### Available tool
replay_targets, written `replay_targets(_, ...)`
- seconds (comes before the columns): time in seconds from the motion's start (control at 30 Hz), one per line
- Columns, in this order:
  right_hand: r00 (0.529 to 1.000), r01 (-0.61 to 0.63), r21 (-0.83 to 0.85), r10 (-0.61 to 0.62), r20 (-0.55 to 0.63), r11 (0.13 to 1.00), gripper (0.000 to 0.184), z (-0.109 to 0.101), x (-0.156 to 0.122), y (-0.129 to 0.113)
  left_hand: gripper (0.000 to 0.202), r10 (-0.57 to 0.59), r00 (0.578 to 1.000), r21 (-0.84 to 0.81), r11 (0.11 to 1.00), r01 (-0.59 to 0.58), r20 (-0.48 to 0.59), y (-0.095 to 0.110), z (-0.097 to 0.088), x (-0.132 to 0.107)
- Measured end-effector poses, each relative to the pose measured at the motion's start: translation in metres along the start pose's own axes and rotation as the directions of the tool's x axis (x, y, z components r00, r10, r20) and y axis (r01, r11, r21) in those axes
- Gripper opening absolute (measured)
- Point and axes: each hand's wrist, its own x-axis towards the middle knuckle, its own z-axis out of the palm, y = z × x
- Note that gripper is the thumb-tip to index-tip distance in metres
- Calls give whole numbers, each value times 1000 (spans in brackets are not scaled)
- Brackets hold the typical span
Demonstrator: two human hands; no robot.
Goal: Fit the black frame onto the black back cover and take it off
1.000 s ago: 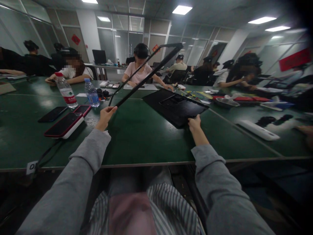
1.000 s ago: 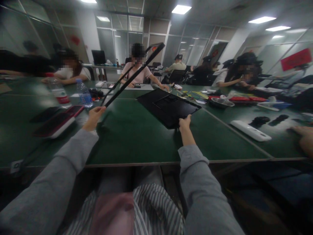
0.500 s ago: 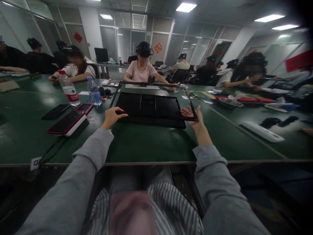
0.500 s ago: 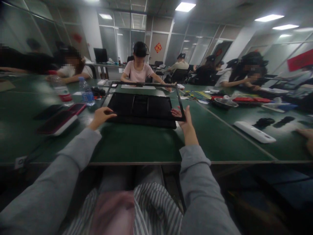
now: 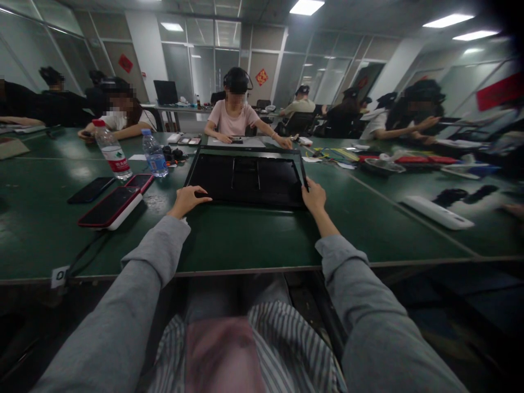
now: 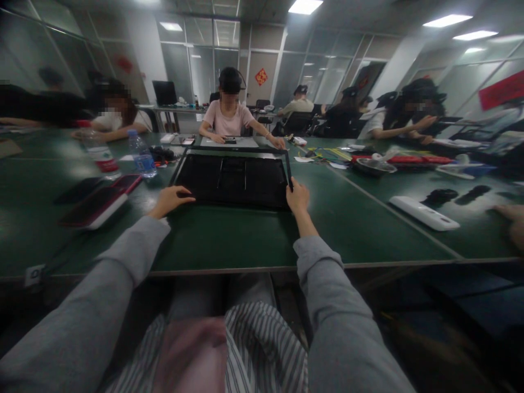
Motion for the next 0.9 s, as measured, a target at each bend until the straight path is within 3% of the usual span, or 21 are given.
replay_targets(0.2, 999, -4, -112, 9, 43, 994, 60, -2, -4, -7, 34, 38, 999, 49, 998, -38, -11, -9, 7, 4)
replay_targets(0.43, 995, -46, -47, 50, 81, 998, 59, -1, -5, -5, 32, 96, 995, 23, 995, -96, 2, -15, 9, 5)
replay_targets(0.57, 995, -87, 2, 87, 47, 996, 55, -1, -5, -6, 32, 91, 996, -9, 996, -91, 27, -17, 10, 5)
replay_targets(0.7, 985, -168, 26, 167, 35, 986, 53, 1, -5, -3, 33, 102, 992, -44, 993, -106, -73, -18, 16, 6)
replay_targets(0.83, 984, -170, 127, 160, 81, 977, 54, 4, 2, 2, 40, -91, 943, -82, 994, 68, -319, -29, 22, 13)
replay_targets(0.9, 994, -110, 255, 107, 25, 961, 63, 2, 8, 6, 52, -208, 927, -158, 974, 165, -312, -37, 23, 19)
